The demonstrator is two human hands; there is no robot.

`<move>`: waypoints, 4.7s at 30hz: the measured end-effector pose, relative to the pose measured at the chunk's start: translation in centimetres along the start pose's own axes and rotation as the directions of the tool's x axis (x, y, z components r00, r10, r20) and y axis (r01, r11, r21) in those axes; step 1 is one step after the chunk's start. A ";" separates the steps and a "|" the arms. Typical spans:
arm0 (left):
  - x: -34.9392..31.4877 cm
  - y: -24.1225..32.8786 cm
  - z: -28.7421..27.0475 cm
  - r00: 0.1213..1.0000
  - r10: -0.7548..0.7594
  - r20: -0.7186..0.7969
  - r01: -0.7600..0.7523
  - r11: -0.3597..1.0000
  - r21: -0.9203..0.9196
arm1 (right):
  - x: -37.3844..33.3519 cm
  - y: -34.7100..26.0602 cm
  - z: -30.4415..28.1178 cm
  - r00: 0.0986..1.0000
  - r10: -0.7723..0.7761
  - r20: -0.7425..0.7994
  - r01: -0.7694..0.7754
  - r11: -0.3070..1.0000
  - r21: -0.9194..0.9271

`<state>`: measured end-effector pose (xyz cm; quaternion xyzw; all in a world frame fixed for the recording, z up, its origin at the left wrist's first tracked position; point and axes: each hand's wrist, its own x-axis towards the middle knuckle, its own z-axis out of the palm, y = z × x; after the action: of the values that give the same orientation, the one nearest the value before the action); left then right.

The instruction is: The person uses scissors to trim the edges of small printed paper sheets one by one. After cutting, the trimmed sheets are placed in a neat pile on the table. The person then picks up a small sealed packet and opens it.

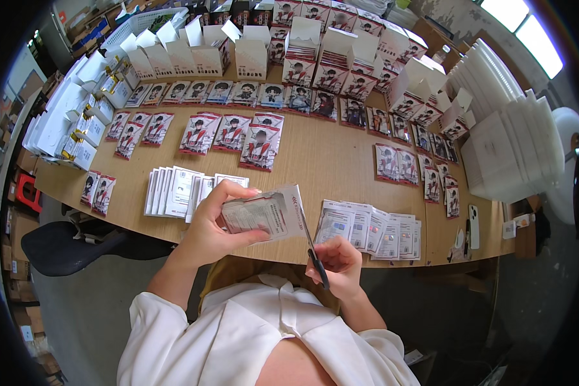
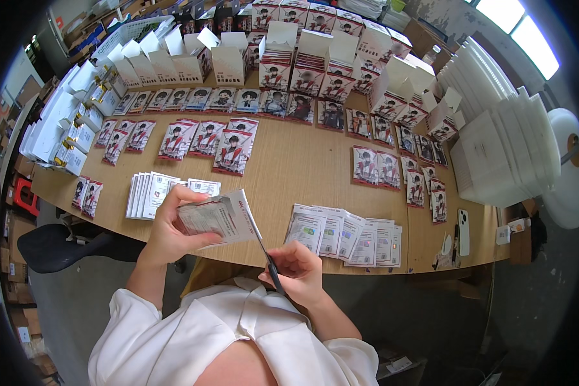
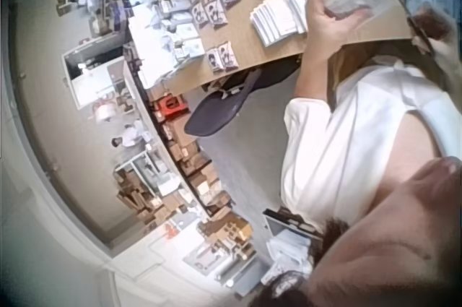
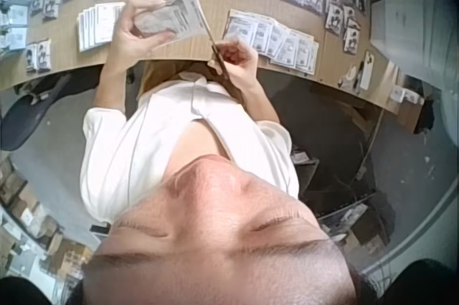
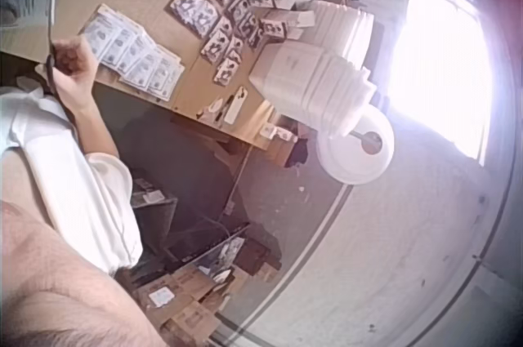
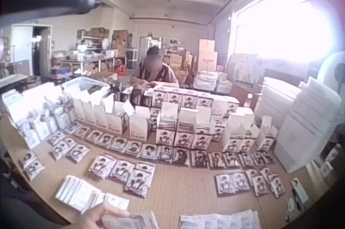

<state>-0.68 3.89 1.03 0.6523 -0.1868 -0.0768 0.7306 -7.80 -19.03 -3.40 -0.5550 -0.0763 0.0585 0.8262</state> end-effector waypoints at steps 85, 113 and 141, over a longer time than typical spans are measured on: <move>3.4 -3.5 -2.6 0.973 -0.220 -0.062 0.096 0.148 0.984 | -1.7 0.9 -5.5 0.760 -0.388 -0.522 0.399 0.912 -0.098; 2.1 -3.1 -1.4 0.933 -0.296 -0.206 0.131 0.811 -0.570 | 0.6 0.4 0.3 0.994 0.050 0.102 -0.074 0.966 0.248; 1.3 0.1 -2.2 0.990 -0.100 -0.098 0.099 0.995 -0.018 | -0.1 0.2 -0.3 0.995 0.073 0.073 -0.082 0.988 0.129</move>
<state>1.36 5.49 1.13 0.6590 -0.1172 -0.0820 0.7384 -7.85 -19.29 -3.72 -0.4996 -0.0786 0.1144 0.8551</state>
